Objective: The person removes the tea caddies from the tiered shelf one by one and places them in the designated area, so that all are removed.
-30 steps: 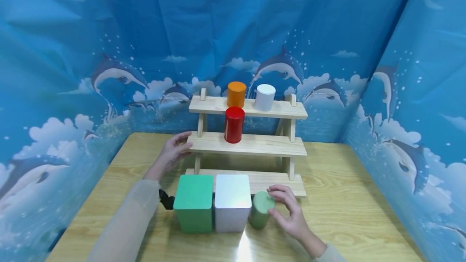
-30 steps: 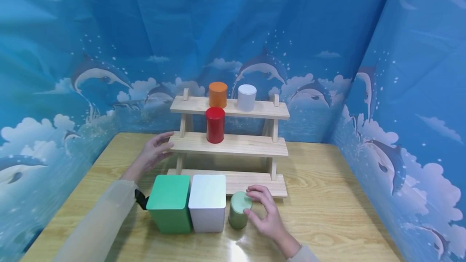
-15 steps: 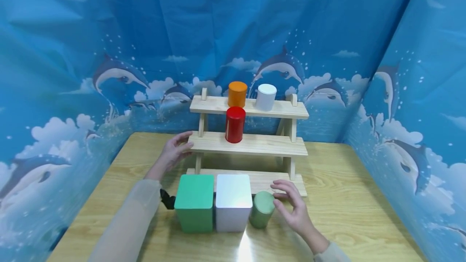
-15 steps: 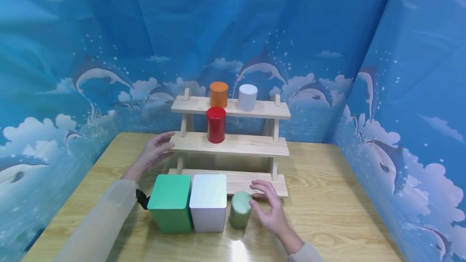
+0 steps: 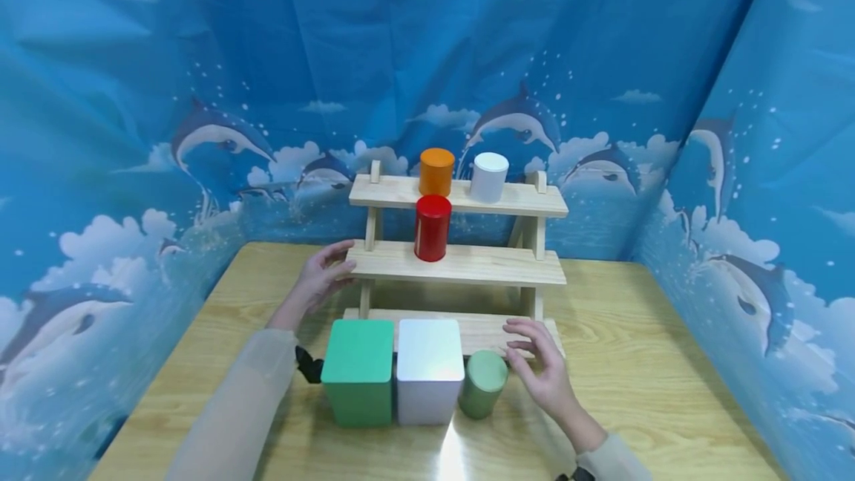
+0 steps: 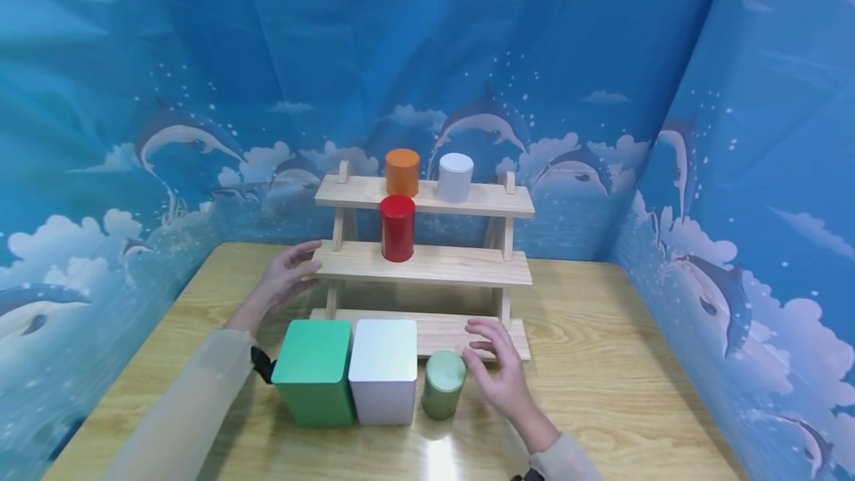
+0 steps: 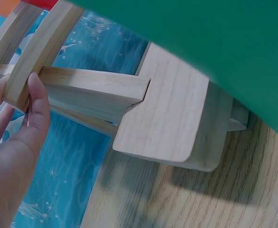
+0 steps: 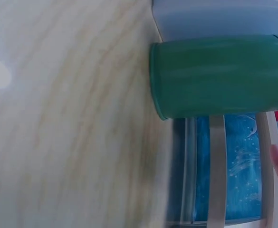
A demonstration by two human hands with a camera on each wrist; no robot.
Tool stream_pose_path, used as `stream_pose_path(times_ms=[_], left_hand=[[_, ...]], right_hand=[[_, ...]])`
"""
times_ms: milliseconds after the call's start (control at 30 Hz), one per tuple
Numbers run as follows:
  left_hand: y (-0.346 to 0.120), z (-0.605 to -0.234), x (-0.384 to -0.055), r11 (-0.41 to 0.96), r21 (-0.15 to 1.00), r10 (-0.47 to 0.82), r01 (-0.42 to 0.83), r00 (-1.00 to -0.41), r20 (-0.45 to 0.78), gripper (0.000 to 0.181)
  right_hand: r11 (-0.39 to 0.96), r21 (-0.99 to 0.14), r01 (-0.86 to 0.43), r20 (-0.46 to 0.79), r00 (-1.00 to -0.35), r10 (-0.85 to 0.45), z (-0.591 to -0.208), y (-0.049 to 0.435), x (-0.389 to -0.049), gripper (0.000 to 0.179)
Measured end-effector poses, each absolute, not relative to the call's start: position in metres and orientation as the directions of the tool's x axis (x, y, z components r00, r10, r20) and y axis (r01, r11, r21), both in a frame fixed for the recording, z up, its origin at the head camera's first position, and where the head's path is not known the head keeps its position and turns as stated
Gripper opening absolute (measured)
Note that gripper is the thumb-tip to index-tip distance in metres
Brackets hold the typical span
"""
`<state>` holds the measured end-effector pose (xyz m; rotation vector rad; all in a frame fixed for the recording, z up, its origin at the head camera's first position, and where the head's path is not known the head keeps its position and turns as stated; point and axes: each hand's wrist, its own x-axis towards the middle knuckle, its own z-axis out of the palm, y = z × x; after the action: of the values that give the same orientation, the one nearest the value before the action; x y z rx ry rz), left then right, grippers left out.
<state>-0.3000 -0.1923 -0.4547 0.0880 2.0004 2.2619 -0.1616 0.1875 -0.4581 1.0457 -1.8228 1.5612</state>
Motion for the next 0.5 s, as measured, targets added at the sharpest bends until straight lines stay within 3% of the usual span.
stream_pose_path(times_ms=[500], left_hand=[[-0.189, -0.436, -0.289, -0.131, 0.987, 0.16, -0.094, -0.984, -0.072, 0.055]], right_hand=[[0.089, -0.621, -0.779, 0.752, -0.624, -0.212, -0.444, 0.187, -0.169, 0.036]])
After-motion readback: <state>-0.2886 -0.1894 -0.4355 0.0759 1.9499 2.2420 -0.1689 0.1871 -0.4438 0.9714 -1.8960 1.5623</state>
